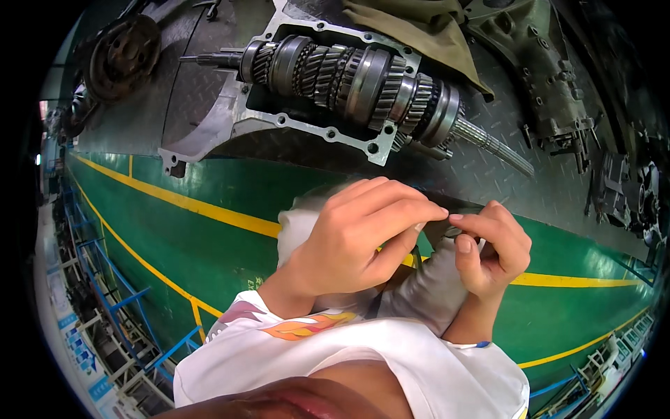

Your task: The person wipes a gear shaft assembly with a cloth, picks up and turns a metal housing part, and then fits and rotates gear components on the shaft assembly by hand.

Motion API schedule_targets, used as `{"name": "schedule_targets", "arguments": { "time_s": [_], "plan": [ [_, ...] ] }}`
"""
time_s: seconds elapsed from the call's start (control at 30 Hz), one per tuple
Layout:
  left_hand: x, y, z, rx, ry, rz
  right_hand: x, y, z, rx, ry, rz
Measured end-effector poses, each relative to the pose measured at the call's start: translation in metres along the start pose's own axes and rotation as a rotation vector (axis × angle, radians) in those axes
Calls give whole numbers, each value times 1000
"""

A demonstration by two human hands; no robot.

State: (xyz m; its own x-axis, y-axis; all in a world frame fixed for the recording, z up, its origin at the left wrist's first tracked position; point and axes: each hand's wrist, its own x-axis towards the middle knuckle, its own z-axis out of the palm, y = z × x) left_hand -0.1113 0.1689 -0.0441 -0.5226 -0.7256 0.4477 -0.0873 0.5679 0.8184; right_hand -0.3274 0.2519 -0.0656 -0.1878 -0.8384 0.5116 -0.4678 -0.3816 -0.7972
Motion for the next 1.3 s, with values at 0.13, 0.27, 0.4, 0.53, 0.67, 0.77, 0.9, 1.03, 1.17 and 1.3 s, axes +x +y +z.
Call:
{"name": "schedule_targets", "arguments": {
  "time_s": [0.13, 0.27, 0.4, 0.53, 0.67, 0.77, 0.9, 1.03, 1.17, 1.3],
  "plan": [
    [-1, 3, -2, -22, -52, 11, -5, 1, 0, 0, -22, -25],
    [-6, 2, -3, 30, -108, 3, -8, -3, -3, -32, -78, 2],
    [-12, 4, -3, 144, -240, -27, -1, -9, -1, -124, -169, 51],
    [-35, -1, 3, 361, -639, -180, 2, -9, -1, -115, -282, 51],
    [-32, -3, 4, 317, -787, -233, -1, -7, -12, -56, -453, 211],
    [-28, -3, -1, 282, -687, -166, -2, -3, -18, -105, -603, 303],
    [-26, 0, -1, 335, -712, -215, 1, 4, -25, -177, -662, 342],
    [-25, 1, 0, 299, -734, -210, -4, 8, -34, -133, -667, 351],
    [-24, 0, -1, 298, -741, -213, -3, 6, -35, -79, -672, 371],
    [-20, 4, -2, 307, -763, -227, -2, 5, -37, -93, -693, 372]
  ]
}}
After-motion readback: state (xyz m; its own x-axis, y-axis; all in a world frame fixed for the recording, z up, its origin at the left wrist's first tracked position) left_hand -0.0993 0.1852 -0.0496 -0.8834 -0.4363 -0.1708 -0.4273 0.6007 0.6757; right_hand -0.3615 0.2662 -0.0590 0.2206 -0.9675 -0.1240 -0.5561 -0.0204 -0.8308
